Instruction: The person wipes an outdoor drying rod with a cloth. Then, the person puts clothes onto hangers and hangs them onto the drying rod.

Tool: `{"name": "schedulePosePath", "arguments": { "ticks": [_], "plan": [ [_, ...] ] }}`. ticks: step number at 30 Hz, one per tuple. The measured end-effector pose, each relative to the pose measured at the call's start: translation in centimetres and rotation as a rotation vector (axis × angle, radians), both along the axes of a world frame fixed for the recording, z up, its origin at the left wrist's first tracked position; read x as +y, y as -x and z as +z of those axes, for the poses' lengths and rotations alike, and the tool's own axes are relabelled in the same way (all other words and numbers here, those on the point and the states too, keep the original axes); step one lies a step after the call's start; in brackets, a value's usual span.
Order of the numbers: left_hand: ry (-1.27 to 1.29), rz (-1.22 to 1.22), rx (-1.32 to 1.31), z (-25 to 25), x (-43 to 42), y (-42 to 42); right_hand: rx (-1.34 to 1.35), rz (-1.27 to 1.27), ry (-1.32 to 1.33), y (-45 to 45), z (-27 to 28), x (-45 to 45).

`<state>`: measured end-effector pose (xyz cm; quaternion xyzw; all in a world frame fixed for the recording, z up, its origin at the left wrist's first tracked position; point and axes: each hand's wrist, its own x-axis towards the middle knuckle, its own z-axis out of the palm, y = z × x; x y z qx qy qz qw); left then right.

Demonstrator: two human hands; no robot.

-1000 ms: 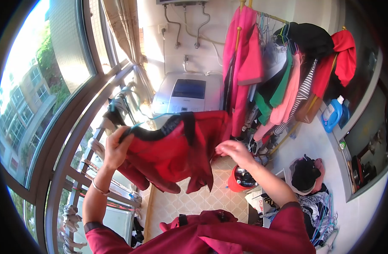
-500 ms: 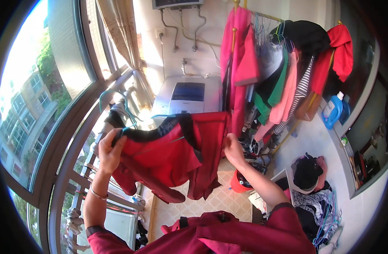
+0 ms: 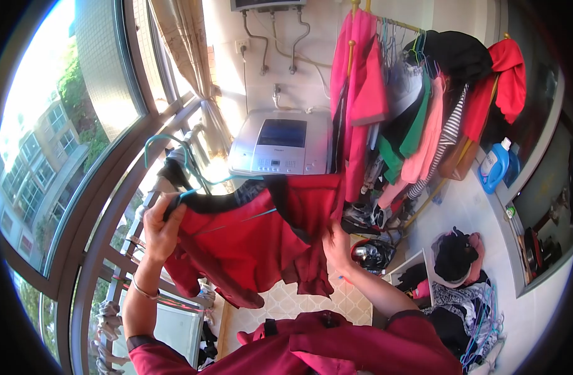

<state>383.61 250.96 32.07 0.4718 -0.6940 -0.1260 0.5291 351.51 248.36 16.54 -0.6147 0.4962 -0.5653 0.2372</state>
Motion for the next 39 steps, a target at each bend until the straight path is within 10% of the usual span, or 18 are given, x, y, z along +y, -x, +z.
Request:
{"name": "schedulePosePath", "arguments": {
  "ticks": [6,18,23,35,39],
  "plan": [
    [0.173,0.017,-0.121,-0.2,0.0,1.2,0.241,0.2,-0.353,1.5,-1.4,-1.6],
    [0.03,0.008,-0.129,0.0,1.6,2.7,-0.942,0.583,-0.841,2.4,-6.9,-7.0],
    [-0.029,-0.004,-0.07,-0.3,2.0,2.3,-0.977,0.665,-0.923,1.9,-9.6,-7.8],
    [-0.056,0.106,-0.07,-2.2,2.1,0.2,-1.08,0.962,-0.964,7.1,-7.3,-5.5],
    [0.052,0.173,-0.208,-2.0,2.5,0.0,-1.121,0.902,-0.606,9.5,-2.1,-4.0]
  ]
}}
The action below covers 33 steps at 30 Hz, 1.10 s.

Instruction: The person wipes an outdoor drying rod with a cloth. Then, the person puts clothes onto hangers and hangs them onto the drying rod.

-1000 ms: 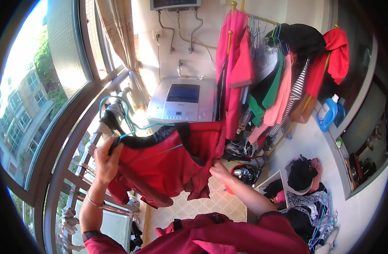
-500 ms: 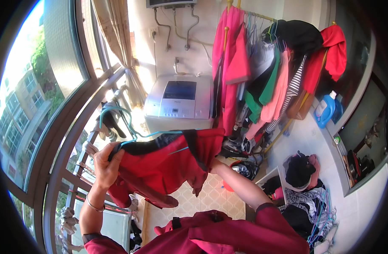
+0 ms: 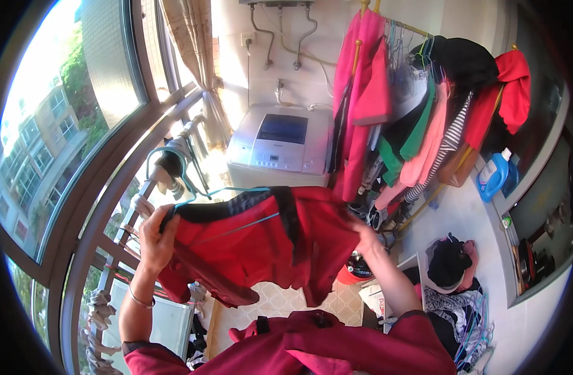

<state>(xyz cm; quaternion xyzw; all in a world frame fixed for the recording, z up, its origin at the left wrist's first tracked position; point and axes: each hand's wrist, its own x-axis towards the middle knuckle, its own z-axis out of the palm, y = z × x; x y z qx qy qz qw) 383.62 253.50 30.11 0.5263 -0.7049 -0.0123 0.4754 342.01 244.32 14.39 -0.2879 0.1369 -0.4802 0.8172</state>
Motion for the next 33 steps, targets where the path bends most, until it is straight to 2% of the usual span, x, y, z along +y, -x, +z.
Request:
{"name": "schedulePosePath", "arguments": {
  "ticks": [5,7,8,9,11,12,13,17,19,21,25,26,27,29,33],
  "plan": [
    [0.015,0.04,-0.013,-0.5,0.3,-1.0,0.075,-0.532,0.121,5.7,4.4,0.6],
    [0.009,0.041,0.019,-0.9,0.3,-1.1,0.228,-0.589,0.199,9.7,3.0,-0.5],
    [0.01,0.044,0.02,-1.1,0.3,-1.1,0.404,-0.642,0.124,10.1,3.8,0.1],
    [0.005,0.034,0.037,-1.2,0.3,-1.0,0.701,-0.721,0.059,11.1,3.8,0.2],
    [0.002,0.025,0.055,-1.3,0.4,-0.6,1.626,-1.159,0.345,11.3,2.2,0.0],
    [0.002,-0.003,0.03,-1.4,0.3,-0.3,1.527,-1.195,0.472,10.7,2.7,0.1],
    [0.002,-0.027,0.007,-1.4,0.3,0.2,1.459,-1.085,0.565,10.1,3.2,0.3],
    [-0.011,-0.105,-0.066,-0.6,-0.3,2.6,1.554,-0.969,1.414,-1.0,13.0,4.4],
    [-0.001,-0.129,-0.065,-0.8,-0.7,3.4,1.539,-0.916,1.618,-4.4,14.0,4.2],
    [-0.03,-0.144,-0.044,-0.7,-0.7,3.9,1.551,-0.766,1.567,-5.4,12.4,2.6],
    [0.022,-0.129,-0.04,-0.9,-1.0,4.2,1.425,-0.571,1.648,-7.0,14.0,1.7],
    [0.005,-0.132,-0.032,-0.8,-0.8,4.6,1.266,-0.588,1.626,-8.0,14.0,1.5],
    [-0.024,-0.1,-0.012,-0.8,-0.7,4.7,1.253,-0.576,1.634,-8.7,14.2,1.4],
    [-0.046,-0.075,0.049,-0.8,-0.8,4.8,1.199,-0.639,1.467,-9.7,15.1,1.2],
    [-0.135,-0.031,0.063,-0.1,0.2,4.5,1.23,-0.734,1.503,-10.1,16.1,1.0]
  ]
}}
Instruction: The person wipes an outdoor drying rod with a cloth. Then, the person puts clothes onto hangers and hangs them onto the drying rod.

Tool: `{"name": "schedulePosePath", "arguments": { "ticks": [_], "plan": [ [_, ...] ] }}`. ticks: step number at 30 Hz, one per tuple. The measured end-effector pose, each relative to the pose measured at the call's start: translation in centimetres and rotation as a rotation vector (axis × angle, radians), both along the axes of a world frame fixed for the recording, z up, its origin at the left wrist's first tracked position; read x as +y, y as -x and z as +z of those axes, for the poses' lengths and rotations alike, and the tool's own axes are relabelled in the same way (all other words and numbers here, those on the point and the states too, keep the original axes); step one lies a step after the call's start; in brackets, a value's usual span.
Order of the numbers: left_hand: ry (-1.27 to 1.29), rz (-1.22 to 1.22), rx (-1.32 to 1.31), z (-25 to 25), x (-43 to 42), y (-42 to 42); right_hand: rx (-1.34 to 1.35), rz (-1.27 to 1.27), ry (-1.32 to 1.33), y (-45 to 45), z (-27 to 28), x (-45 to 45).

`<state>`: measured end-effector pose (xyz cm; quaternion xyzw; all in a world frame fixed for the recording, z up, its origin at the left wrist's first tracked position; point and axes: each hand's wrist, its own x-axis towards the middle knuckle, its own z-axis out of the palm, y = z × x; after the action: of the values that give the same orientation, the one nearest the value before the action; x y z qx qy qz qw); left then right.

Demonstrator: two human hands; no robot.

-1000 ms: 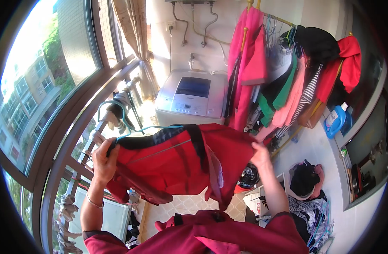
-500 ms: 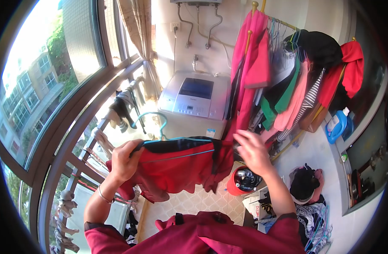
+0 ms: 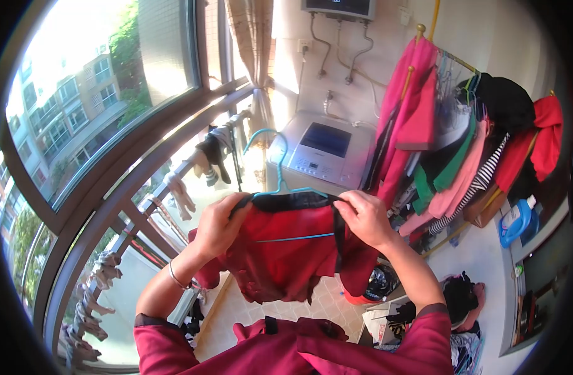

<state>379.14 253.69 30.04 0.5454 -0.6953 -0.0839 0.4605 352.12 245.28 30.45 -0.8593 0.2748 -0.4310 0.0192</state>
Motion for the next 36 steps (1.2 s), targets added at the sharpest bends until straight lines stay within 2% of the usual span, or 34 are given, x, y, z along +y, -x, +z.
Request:
{"name": "schedulePosePath", "arguments": {
  "ticks": [2,3,4,6,8,9,10,12,13,14,16,18,21,24,26,28,30,32,33,34,36],
  "plan": [
    [-0.034,0.036,0.104,1.4,0.7,-0.3,-0.015,-0.095,0.103,0.4,0.2,-0.4],
    [-0.077,0.174,0.016,2.2,1.2,-1.0,-0.023,-0.12,0.12,1.0,0.3,-0.9],
    [0.18,0.254,-0.238,1.2,0.7,-3.0,-0.03,-0.144,0.135,1.5,0.4,-1.4],
    [-0.064,0.217,0.066,1.9,2.1,-2.4,-0.007,-0.111,0.229,1.3,0.9,-1.9],
    [-0.222,-0.024,0.426,2.2,3.9,-1.1,0.019,-0.136,0.279,0.7,1.3,-2.1],
    [-0.132,-0.096,0.311,3.0,5.1,-0.1,0.0,-0.116,0.303,0.4,1.7,-2.5],
    [-0.371,-0.43,0.614,3.8,6.4,0.2,-0.031,-0.104,0.335,0.2,2.1,-2.7],
    [-0.19,-0.394,0.363,4.4,7.2,0.1,-0.078,-0.087,0.407,-0.3,3.6,-2.6],
    [0.035,-0.207,0.093,4.3,7.0,-0.8,-0.093,-0.052,0.444,-0.5,4.4,-2.5],
    [0.116,0.046,-0.093,4.2,7.3,-1.6,-0.092,-0.029,0.488,-0.9,5.3,-2.3],
    [0.204,0.303,-0.151,4.0,7.4,-1.9,-0.107,0.02,0.526,-2.1,6.8,-2.2],
    [0.149,0.505,-0.466,2.8,8.2,-3.5,-0.126,0.086,0.505,-3.6,8.1,-2.5],
    [0.312,0.759,-0.598,2.6,10.3,-5.3,-0.188,0.223,0.438,-6.5,9.3,-2.2],
    [0.446,0.856,-0.738,4.1,12.9,-7.0,-0.243,0.309,0.391,-9.7,10.4,-0.9],
    [0.49,1.056,-0.796,4.6,15.2,-8.2,-0.265,0.365,0.335,-11.4,11.6,0.5],
    [0.645,1.103,-0.766,5.6,17.7,-9.3,-0.283,0.422,0.382,-13.1,13.1,2.1],
    [0.694,1.126,-0.743,7.0,20.3,-9.7,-0.296,0.453,0.502,-15.0,15.1,3.9],
    [0.275,0.917,-0.069,7.0,23.8,-11.3,-0.284,0.541,0.588,-17.5,16.8,5.5],
    [0.5,0.958,-0.083,6.3,24.5,-12.5,-0.175,0.562,0.528,-18.6,17.8,6.6],
    [0.504,0.974,-0.095,6.4,26.1,-13.5,-0.062,0.583,0.465,-19.8,18.6,7.8],
    [0.679,0.949,0.11,6.8,29.5,-15.2,0.119,0.638,0.339,-23.3,19.9,9.5]
  ]
}}
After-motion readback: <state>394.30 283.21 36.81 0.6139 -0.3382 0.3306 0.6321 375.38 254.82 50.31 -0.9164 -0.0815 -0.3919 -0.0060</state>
